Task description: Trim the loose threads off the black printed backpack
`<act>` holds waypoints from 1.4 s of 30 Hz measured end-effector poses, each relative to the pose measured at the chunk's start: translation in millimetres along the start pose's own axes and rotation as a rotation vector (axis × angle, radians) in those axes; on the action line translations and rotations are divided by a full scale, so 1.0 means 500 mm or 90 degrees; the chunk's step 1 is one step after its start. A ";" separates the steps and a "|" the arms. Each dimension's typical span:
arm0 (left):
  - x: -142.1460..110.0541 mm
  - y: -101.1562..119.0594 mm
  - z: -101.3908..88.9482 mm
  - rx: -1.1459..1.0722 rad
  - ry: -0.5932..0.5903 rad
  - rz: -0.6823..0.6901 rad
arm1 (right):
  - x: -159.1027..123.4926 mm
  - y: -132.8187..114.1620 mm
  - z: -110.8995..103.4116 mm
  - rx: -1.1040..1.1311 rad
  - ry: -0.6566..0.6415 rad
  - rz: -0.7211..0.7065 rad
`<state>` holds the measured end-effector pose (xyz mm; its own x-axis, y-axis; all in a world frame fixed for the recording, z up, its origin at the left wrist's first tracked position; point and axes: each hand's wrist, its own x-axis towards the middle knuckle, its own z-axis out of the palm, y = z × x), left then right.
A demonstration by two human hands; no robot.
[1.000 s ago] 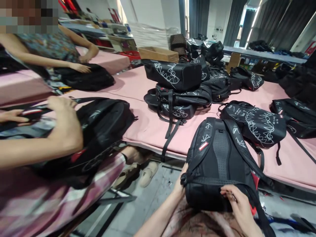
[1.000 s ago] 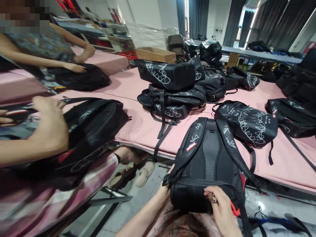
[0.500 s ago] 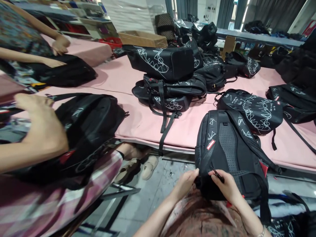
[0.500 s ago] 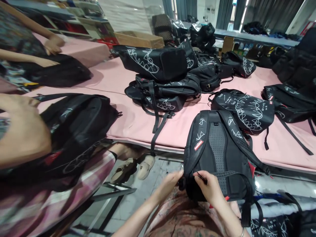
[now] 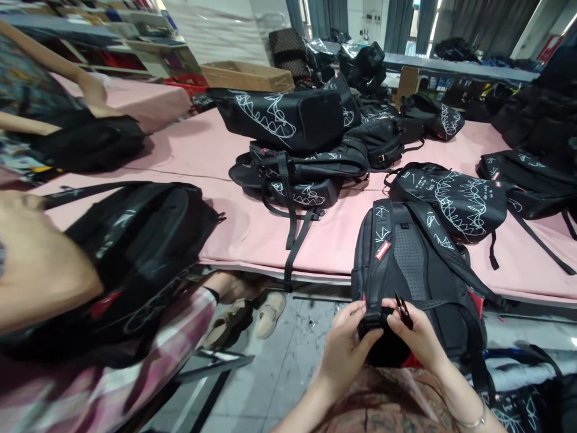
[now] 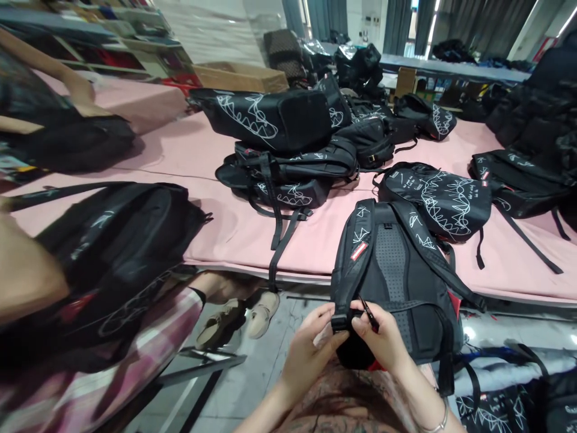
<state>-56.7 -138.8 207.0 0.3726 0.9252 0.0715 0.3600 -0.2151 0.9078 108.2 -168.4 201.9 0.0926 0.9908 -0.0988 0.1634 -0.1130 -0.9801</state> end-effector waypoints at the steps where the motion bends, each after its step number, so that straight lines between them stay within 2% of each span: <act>1: 0.000 0.001 0.000 0.009 0.024 0.008 | 0.000 -0.002 0.001 0.007 -0.002 -0.004; 5: 0.007 -0.007 0.006 -0.107 0.104 0.003 | 0.003 -0.019 0.001 0.015 -0.018 -0.044; 7: 0.011 -0.015 0.009 -0.177 0.118 -0.023 | 0.007 -0.025 -0.008 -0.021 0.013 -0.083; 11: 0.012 -0.023 0.014 -0.203 0.131 -0.027 | 0.018 -0.026 -0.037 -0.216 0.115 -0.207; 15: 0.011 -0.022 0.019 -0.202 0.142 0.019 | 0.025 -0.032 -0.058 -0.411 0.081 -0.345; 18: 0.011 -0.021 0.025 -0.194 0.144 0.051 | 0.027 -0.046 -0.063 -0.485 0.060 -0.397; 23: 0.012 -0.022 0.027 -0.189 0.135 0.058 | 0.034 -0.066 -0.070 -0.552 0.019 -0.427; 31: 0.014 -0.033 0.024 -0.197 0.091 0.033 | 0.047 -0.066 -0.077 -0.525 -0.033 -0.442; 38: 0.012 -0.038 0.026 -0.229 0.090 0.019 | 0.045 -0.069 -0.066 -0.607 -0.009 -0.459; 42: 0.013 -0.035 0.024 -0.247 0.089 0.003 | 0.044 -0.065 -0.069 -0.572 0.011 -0.459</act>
<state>-50.1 -132.9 186.7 0.2444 0.9638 0.1068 0.0000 -0.1101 0.9939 138.9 -145.7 237.6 -0.2944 0.8468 0.4430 0.8243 0.4596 -0.3306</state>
